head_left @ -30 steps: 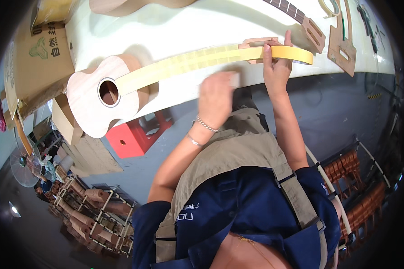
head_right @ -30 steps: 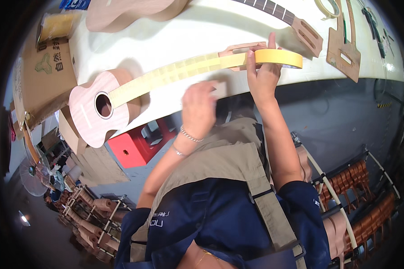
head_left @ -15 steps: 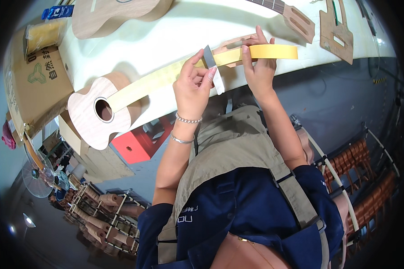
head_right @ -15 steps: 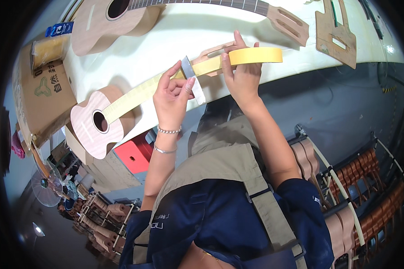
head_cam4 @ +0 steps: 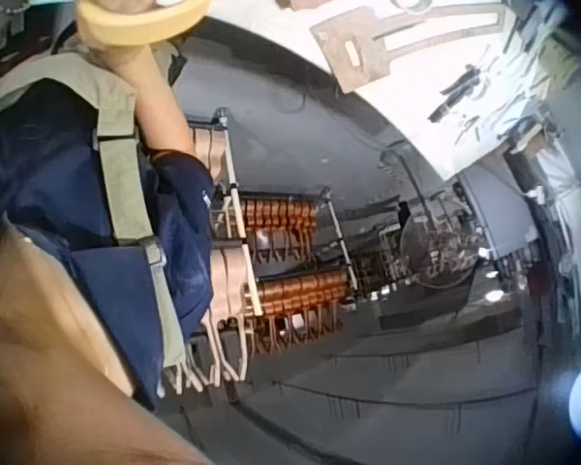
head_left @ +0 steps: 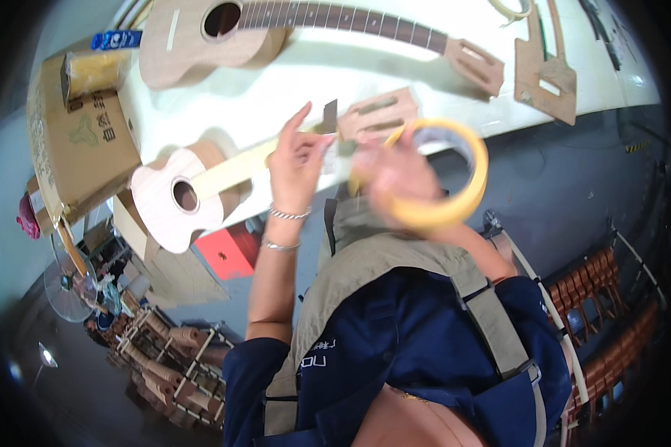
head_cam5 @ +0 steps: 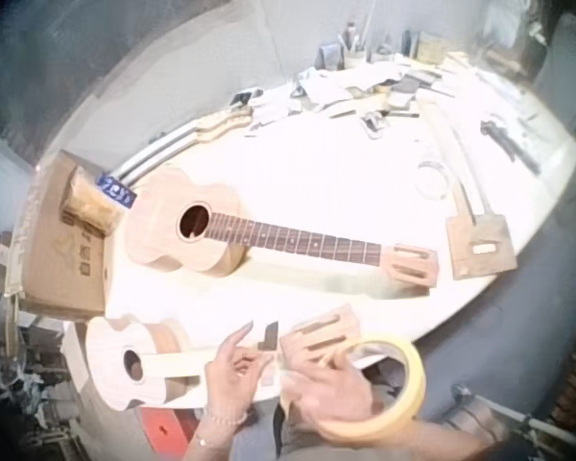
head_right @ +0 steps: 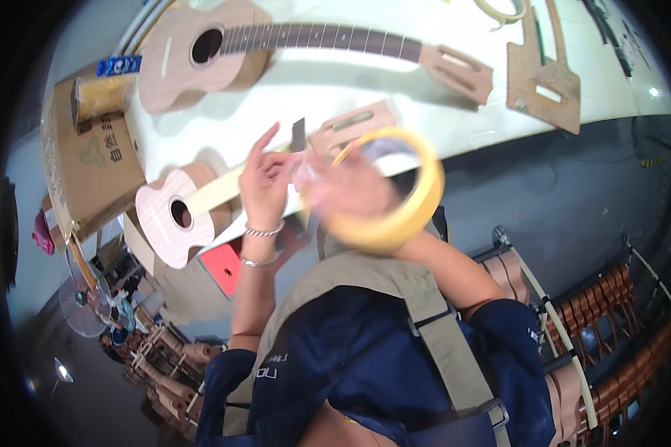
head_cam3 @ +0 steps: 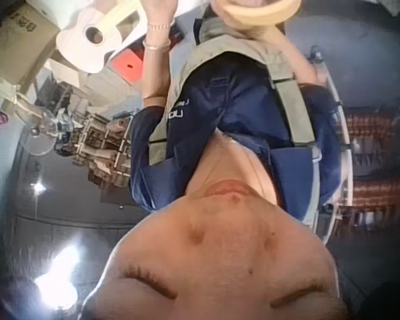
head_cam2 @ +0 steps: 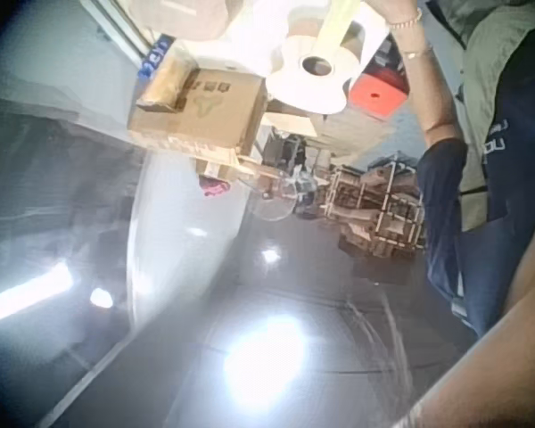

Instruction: The person marks a wood template, applies tape to the body and fretboard of several ukuleles, and moves the instruments between a workbench and a storage rack.

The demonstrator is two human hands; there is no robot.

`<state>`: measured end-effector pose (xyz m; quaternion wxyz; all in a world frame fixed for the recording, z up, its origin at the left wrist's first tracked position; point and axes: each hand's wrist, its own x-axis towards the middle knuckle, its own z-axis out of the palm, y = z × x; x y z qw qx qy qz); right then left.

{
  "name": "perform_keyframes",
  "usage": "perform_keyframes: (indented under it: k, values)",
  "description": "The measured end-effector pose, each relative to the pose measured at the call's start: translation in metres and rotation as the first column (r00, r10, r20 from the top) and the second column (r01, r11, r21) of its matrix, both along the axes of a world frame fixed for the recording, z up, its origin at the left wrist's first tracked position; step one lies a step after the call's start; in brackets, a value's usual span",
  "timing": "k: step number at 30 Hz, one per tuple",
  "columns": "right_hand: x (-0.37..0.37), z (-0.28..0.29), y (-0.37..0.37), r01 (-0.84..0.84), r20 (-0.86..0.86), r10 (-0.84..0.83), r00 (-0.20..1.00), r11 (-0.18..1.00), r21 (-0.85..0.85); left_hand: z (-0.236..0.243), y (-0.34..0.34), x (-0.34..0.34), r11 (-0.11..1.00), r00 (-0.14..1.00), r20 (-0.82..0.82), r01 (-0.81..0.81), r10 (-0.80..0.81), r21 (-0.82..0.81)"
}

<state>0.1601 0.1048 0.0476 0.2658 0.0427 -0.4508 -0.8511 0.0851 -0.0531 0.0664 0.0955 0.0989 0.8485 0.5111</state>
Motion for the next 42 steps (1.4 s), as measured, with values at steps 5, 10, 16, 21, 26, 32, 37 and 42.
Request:
perform_keyframes:
  k: [5, 10, 16, 21, 26, 32, 37, 42]
  values:
    - [-0.043, 0.016, 0.05, 0.115, -0.495, -0.431, 0.755, -0.656, 0.746, -0.005, -0.022, -0.091, 0.636, 0.708, -0.281, 0.301, -0.649, -0.711]
    - [-0.06, 0.014, 0.05, 0.023, -0.567, -0.434, 0.701, -0.78, 0.625, 0.003, 0.043, -0.079, 0.935, 0.935, 0.032, 0.354, -0.353, -0.004]
    - [-0.061, 0.035, 0.043, 0.34, -0.098, -0.769, 0.632, 0.162, 0.926, 0.01, 0.084, -0.07, 0.865, 0.79, 0.571, -0.108, -0.225, 0.49]
    - [0.015, 0.019, 0.158, 0.474, -0.203, -0.957, 0.205, -0.084, 0.877, 0.025, -0.017, -0.181, 0.974, 0.952, 0.304, -0.097, 0.032, 0.203]
    - [-0.03, 0.009, 0.157, -0.235, -0.3, -0.059, 0.952, -0.769, -0.594, 0.007, -0.025, -0.237, 0.945, 0.967, -0.171, 0.13, -0.187, -0.3]
    - [-0.041, -0.011, 0.165, -0.164, -0.161, -0.088, 0.983, -0.817, -0.553, 0.004, -0.02, -0.25, 1.0, 0.958, 0.287, -0.023, 0.019, 0.009]
    - [-0.041, -0.019, 0.169, -0.341, -0.215, -0.308, 0.927, -0.929, -0.141, 0.011, -0.013, -0.251, 0.996, 0.967, 0.244, -0.069, 0.079, -0.052]
    - [-0.038, -0.024, 0.174, -0.363, -0.166, -0.344, 0.924, -0.925, -0.109, 0.01, -0.012, -0.25, 0.992, 0.967, 0.238, -0.074, 0.097, -0.102]
